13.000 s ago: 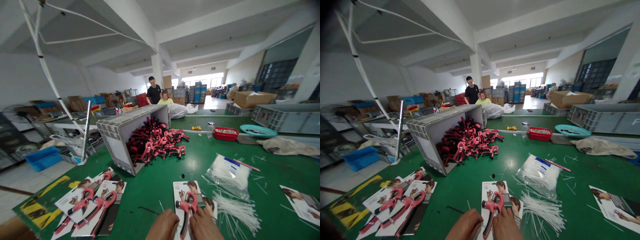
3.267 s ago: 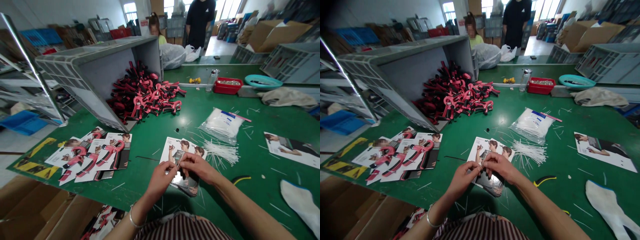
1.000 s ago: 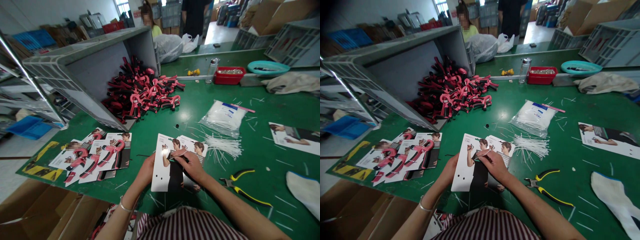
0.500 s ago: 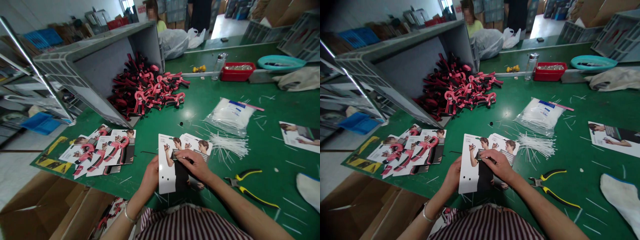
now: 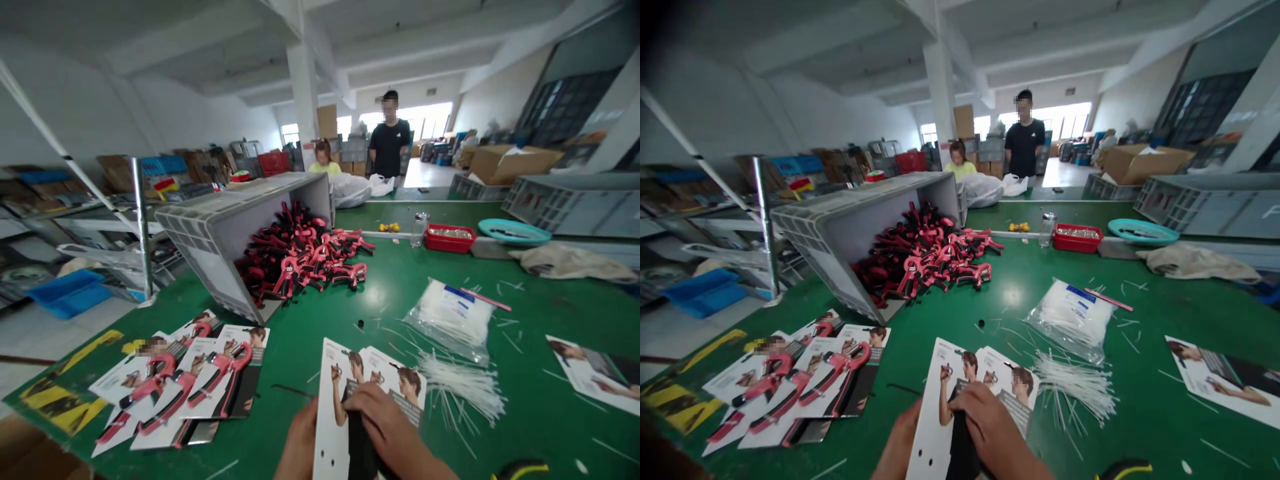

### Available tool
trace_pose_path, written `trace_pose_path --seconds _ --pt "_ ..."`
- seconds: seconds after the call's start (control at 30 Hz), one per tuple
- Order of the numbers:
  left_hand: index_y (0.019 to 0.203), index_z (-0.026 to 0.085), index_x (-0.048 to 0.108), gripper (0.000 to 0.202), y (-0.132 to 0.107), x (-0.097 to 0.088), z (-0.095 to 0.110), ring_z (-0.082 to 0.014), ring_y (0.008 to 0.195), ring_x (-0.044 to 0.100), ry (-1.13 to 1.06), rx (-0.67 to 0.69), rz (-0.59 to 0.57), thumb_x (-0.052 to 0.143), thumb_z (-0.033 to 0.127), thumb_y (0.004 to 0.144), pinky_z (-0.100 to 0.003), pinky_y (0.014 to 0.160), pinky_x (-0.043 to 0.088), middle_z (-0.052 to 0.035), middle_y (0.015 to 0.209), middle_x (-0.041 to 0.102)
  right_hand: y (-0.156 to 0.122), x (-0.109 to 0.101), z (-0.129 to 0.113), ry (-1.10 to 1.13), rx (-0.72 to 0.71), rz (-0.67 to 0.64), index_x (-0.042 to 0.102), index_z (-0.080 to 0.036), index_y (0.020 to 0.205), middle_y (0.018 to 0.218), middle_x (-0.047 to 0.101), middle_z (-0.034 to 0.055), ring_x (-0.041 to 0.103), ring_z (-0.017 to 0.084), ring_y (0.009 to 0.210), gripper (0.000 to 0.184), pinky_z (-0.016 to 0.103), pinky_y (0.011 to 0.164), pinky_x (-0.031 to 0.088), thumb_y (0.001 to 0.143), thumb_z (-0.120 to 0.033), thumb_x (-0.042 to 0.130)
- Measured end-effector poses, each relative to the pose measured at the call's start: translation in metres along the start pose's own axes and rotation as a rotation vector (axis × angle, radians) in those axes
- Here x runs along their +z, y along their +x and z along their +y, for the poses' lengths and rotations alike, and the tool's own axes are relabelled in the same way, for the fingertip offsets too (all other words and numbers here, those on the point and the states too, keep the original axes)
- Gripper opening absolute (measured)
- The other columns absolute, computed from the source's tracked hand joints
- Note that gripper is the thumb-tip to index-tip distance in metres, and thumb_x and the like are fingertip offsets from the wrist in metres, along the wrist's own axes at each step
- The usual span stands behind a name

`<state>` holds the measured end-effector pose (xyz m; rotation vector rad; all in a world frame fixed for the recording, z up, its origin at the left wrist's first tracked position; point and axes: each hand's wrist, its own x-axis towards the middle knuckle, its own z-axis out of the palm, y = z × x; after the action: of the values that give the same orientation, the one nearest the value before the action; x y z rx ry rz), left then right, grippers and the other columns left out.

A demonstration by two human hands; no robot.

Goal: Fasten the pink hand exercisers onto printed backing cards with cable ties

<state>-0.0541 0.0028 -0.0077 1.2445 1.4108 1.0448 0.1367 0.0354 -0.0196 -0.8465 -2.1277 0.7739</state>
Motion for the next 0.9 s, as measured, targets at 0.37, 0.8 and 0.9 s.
trace_pose_path --seconds 0.37,0.8,0.9 --pt "0.115 0.02 0.068 0.055 0.0 -0.021 0.008 -0.0302 0.118 0.059 -0.165 -0.048 -0.027 0.067 0.058 0.075 -0.038 0.103 0.045 -0.011 0.122 0.068 0.005 0.006 -0.034 -0.493 0.012 -0.145 0.063 -0.021 0.096 0.088 0.064 0.0054 0.06 0.019 0.077 0.011 0.027 0.067 0.05 0.092 -0.016 0.054" --pt "0.128 0.015 0.057 0.065 0.01 0.0 0.0 -0.0205 0.079 0.069 -0.337 -0.301 -0.153 0.076 0.038 0.071 -0.026 0.067 0.051 -0.0097 0.106 0.073 -0.027 -0.021 0.0 0.014 0.259 0.112 0.059 -0.022 0.097 0.095 0.062 0.0044 0.059 0.02 0.091 0.007 0.036 0.085 0.048 0.096 -0.024 0.052" --pt "0.124 0.014 0.06 0.06 0.018 0.009 -0.001 -0.0184 0.075 0.067 -0.322 -0.263 -0.154 0.075 0.037 0.07 -0.025 0.065 0.049 -0.0082 0.102 0.073 -0.028 -0.023 0.012 0.017 0.343 0.074 0.056 -0.023 0.114 0.103 0.061 0.0058 0.06 0.02 0.087 0.023 0.038 0.084 0.05 0.091 -0.024 0.058"
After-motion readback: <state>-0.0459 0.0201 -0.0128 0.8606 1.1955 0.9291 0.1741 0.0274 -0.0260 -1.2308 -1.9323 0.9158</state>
